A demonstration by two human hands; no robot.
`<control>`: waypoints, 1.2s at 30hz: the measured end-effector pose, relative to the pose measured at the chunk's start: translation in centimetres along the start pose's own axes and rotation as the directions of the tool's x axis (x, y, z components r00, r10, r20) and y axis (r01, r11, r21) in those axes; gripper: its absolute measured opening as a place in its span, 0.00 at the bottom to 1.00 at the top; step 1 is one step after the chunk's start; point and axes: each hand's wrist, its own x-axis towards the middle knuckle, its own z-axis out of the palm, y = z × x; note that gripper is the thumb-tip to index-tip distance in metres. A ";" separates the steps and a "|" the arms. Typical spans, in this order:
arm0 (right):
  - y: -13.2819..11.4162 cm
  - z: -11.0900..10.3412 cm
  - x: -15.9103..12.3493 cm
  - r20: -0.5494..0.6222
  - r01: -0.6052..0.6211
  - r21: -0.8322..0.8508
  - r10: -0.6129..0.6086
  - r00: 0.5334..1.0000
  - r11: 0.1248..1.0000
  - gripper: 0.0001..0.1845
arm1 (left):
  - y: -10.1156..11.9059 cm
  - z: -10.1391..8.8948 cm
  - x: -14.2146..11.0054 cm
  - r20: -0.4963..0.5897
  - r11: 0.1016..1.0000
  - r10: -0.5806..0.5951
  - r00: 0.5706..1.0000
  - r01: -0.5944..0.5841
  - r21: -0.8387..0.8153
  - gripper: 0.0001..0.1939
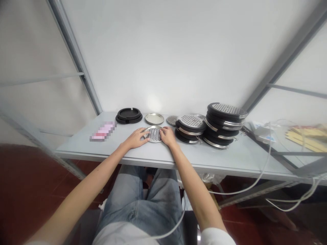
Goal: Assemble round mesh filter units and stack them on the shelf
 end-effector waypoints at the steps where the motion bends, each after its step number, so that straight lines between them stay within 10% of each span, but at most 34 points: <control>1: 0.1 0.0 0.0 -0.005 0.005 0.001 -0.005 1.000 1.000 0.18 | 0.0 0.0 0.0 -0.001 1.000 -0.002 1.000 0.002 -0.003 0.25; 11: -0.3 -0.3 -0.1 -0.028 0.000 0.004 0.000 1.000 1.000 0.16 | 0.0 0.1 0.0 -0.007 0.999 0.001 1.000 -0.001 -0.036 0.24; 19: -2.0 -1.3 -0.8 0.109 0.263 -0.021 -0.259 0.960 0.965 0.16 | 0.2 -0.1 0.0 0.003 1.000 -0.004 1.000 0.004 -0.022 0.24; 36: -2.7 -1.4 -1.0 0.152 0.272 -0.073 -0.259 0.954 0.960 0.17 | 0.1 -0.1 -0.1 -0.001 0.999 -0.016 1.000 0.016 -0.027 0.25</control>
